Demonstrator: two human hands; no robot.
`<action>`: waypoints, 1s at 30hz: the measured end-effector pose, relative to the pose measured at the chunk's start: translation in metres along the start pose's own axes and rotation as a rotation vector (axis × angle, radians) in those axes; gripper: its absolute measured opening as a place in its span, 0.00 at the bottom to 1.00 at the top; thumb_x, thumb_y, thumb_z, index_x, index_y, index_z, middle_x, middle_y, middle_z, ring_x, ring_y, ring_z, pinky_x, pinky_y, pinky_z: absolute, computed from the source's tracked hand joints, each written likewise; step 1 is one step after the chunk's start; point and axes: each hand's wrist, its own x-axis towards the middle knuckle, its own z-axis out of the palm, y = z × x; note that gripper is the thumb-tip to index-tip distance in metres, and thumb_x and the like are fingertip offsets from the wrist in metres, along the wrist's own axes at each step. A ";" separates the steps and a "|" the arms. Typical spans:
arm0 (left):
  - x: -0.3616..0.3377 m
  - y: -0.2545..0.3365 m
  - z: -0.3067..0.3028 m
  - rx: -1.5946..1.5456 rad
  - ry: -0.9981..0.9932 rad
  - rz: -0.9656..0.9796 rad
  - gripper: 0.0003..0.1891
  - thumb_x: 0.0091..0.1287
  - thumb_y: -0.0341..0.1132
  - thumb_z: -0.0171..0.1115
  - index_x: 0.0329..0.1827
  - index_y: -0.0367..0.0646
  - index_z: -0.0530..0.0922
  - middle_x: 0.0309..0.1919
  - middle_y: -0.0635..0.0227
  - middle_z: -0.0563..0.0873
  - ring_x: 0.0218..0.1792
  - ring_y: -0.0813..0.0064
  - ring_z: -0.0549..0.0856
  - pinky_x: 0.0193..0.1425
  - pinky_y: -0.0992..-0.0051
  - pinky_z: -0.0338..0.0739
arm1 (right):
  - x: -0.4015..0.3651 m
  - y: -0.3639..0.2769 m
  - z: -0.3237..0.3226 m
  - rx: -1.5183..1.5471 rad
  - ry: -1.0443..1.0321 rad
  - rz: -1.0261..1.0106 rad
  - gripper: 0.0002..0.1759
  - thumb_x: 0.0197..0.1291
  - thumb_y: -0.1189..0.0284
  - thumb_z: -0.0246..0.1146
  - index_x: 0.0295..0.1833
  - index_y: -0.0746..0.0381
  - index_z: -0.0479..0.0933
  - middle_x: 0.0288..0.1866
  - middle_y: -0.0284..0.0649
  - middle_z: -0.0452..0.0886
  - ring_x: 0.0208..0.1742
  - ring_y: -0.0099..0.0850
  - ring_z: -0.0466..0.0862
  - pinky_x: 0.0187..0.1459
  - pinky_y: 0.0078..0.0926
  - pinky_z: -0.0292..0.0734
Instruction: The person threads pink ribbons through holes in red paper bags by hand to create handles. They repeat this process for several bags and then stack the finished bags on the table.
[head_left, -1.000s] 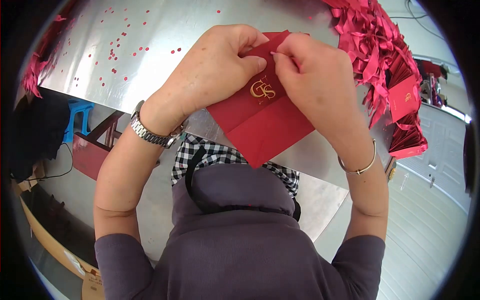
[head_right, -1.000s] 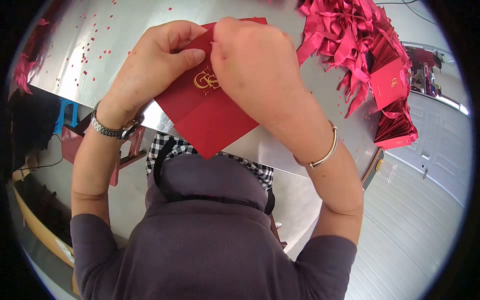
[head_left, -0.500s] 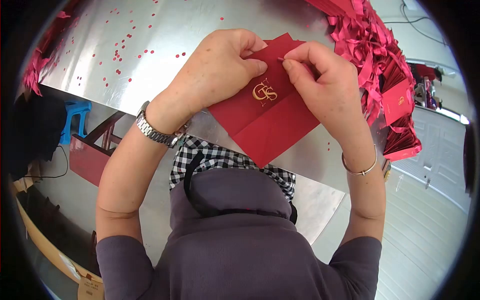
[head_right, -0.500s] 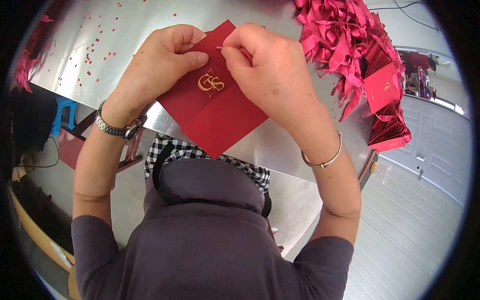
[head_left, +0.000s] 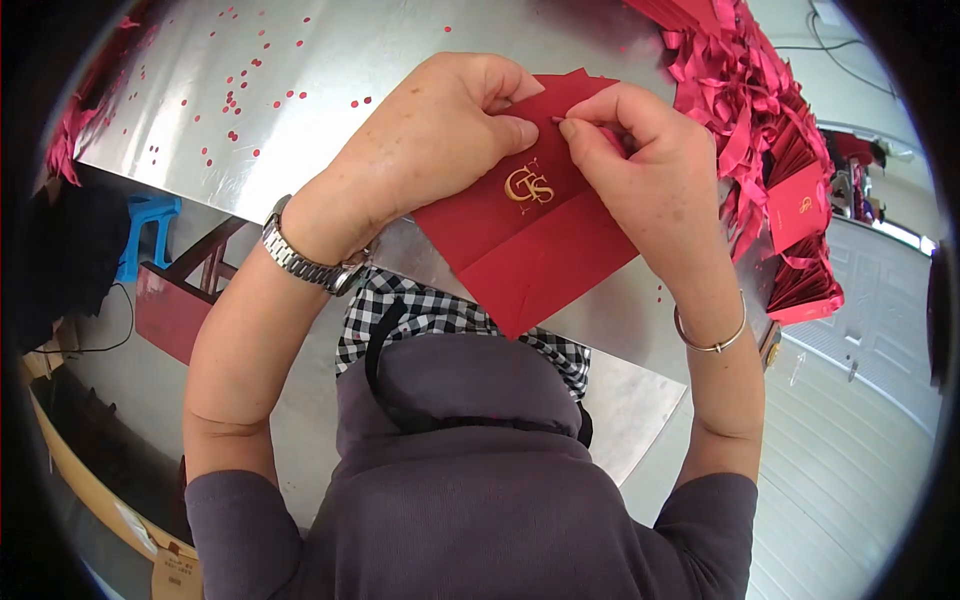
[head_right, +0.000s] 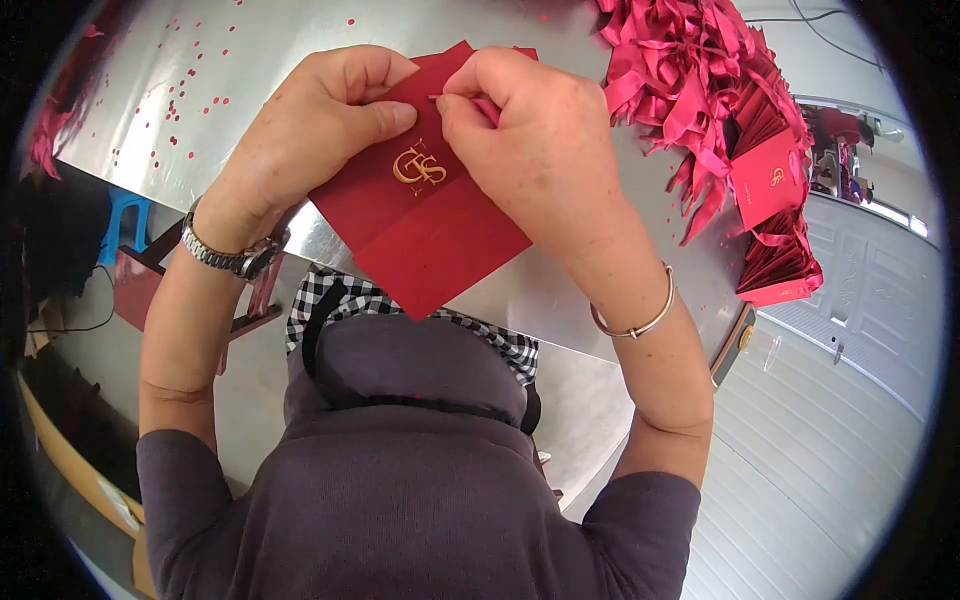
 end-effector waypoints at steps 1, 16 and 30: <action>-0.001 0.000 0.000 0.000 0.000 -0.002 0.10 0.68 0.22 0.56 0.51 0.34 0.80 0.40 0.71 0.86 0.40 0.85 0.83 0.46 0.82 0.79 | 0.001 -0.001 0.000 0.001 -0.001 0.001 0.03 0.52 0.76 0.66 0.31 0.62 0.79 0.23 0.43 0.80 0.24 0.40 0.82 0.28 0.34 0.77; 0.000 -0.008 0.006 0.216 0.176 0.194 0.12 0.61 0.28 0.59 0.46 0.34 0.82 0.37 0.52 0.88 0.39 0.58 0.87 0.45 0.68 0.80 | 0.008 -0.020 0.014 -0.620 -0.104 -0.249 0.07 0.48 0.72 0.66 0.27 0.63 0.77 0.23 0.44 0.81 0.26 0.39 0.86 0.28 0.34 0.81; 0.003 -0.010 0.012 0.220 0.216 0.330 0.08 0.60 0.26 0.60 0.41 0.32 0.80 0.34 0.47 0.85 0.37 0.48 0.85 0.42 0.61 0.79 | 0.022 -0.010 0.012 -0.474 -0.198 -0.110 0.06 0.49 0.76 0.63 0.33 0.67 0.76 0.28 0.51 0.83 0.28 0.42 0.86 0.27 0.38 0.80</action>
